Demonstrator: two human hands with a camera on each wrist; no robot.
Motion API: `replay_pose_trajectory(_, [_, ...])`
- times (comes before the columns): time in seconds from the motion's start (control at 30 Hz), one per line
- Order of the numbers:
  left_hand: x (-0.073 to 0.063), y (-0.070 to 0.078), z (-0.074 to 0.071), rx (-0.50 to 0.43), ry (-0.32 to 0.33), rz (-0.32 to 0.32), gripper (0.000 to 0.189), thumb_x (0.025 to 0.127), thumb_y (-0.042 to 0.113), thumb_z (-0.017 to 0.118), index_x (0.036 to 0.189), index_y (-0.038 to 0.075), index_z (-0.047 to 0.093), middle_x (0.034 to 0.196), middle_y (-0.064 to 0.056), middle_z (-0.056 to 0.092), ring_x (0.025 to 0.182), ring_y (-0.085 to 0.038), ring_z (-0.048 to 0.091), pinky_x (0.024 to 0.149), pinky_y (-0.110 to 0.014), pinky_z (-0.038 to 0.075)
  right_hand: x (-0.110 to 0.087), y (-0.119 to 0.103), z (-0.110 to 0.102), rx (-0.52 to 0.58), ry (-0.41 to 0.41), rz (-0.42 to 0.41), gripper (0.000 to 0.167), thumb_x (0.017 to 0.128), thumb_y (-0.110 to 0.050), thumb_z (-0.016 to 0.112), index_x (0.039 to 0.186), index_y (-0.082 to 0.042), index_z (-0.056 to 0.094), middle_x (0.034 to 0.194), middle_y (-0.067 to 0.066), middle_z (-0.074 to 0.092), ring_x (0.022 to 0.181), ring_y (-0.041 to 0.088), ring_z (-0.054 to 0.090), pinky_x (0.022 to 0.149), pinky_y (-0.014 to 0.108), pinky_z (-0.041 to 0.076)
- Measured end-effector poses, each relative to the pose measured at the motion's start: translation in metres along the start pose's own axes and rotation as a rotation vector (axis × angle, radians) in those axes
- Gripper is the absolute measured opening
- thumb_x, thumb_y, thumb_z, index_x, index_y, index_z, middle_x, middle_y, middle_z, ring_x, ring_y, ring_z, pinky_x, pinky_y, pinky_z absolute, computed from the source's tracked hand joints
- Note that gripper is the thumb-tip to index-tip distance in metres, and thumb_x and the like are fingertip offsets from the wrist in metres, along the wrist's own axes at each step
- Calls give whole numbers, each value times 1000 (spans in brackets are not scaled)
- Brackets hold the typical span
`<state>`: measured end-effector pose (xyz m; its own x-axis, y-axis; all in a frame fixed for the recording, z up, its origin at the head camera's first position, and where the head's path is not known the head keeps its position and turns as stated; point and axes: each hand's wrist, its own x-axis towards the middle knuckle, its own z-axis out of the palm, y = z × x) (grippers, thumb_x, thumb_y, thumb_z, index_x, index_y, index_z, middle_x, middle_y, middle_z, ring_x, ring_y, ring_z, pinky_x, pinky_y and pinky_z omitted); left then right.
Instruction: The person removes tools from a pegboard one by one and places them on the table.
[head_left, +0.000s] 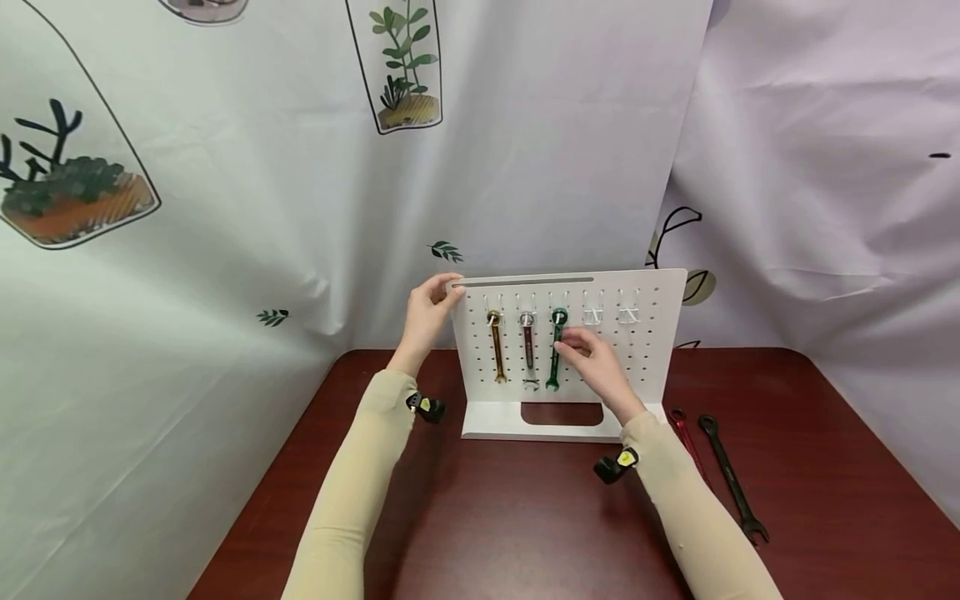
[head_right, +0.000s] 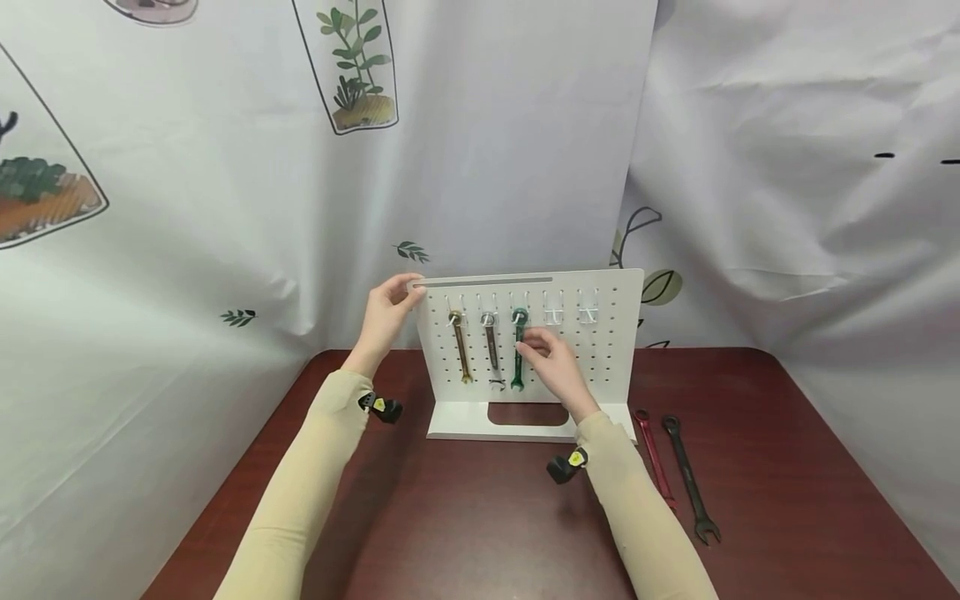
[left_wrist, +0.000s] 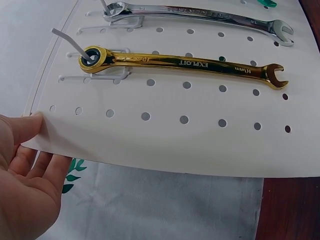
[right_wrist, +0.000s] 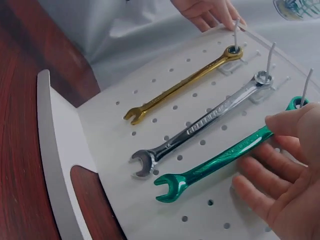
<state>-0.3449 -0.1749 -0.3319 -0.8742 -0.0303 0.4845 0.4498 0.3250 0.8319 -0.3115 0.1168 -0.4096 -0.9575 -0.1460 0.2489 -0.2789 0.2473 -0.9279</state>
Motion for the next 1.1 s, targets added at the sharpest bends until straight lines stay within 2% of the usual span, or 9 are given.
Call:
replay_pose_trajectory(0.13, [0,0,0,3,-10,-2,29,97,24,70,122,9,70,99,-7,68,81,-17,55,72,-29,42,2,5,4,80,23,19,45,100,-27,67,133,1,57,125,21,63,115,30,61,96,39,50])
replay_pose_trajectory(0.27, [-1,-1,0,-8,-13,-1,29,97,23,70,122,9,70,100,-7,68,82,-17,56,73,-29,43,3,8,8,119,53,13,43,99,-26,68,131,0,57,122,19,63,108,20,63,91,32,52])
replay_pose_trajectory(0.37, [-1,-1,0,-17,-13,-1,28,97,23,71,122,9,70,103,-8,69,84,-16,59,73,-29,44,3,8,10,141,76,2,42,98,-23,69,130,1,57,121,19,64,105,18,63,88,28,52])
replay_pose_trajectory(0.57, [-1,0,-1,-29,-14,-5,30,97,23,71,122,8,70,104,-9,69,86,-17,60,75,-28,45,3,7,12,144,115,-6,38,99,-22,68,127,1,59,118,19,65,103,21,64,83,27,53])
replay_pose_trajectory(0.8, [-1,1,0,-26,-15,-27,31,97,24,71,123,8,70,108,-13,69,90,-24,60,75,-28,44,2,7,14,134,139,-2,36,98,-21,69,126,0,61,117,18,66,97,11,63,81,28,53])
replay_pose_trajectory(0.93, [0,2,0,-26,-17,-32,32,97,21,70,125,6,69,110,-15,69,91,-25,60,77,-28,44,1,6,14,132,133,-6,36,98,-21,69,126,0,61,117,18,66,99,15,64,82,29,54])
replay_pose_trajectory(1.1, [0,2,-1,-24,-16,-23,30,97,22,70,123,7,70,108,-11,69,87,-17,60,76,-27,45,1,4,13,132,125,-13,36,98,-22,69,126,0,61,116,18,65,104,25,64,84,31,54])
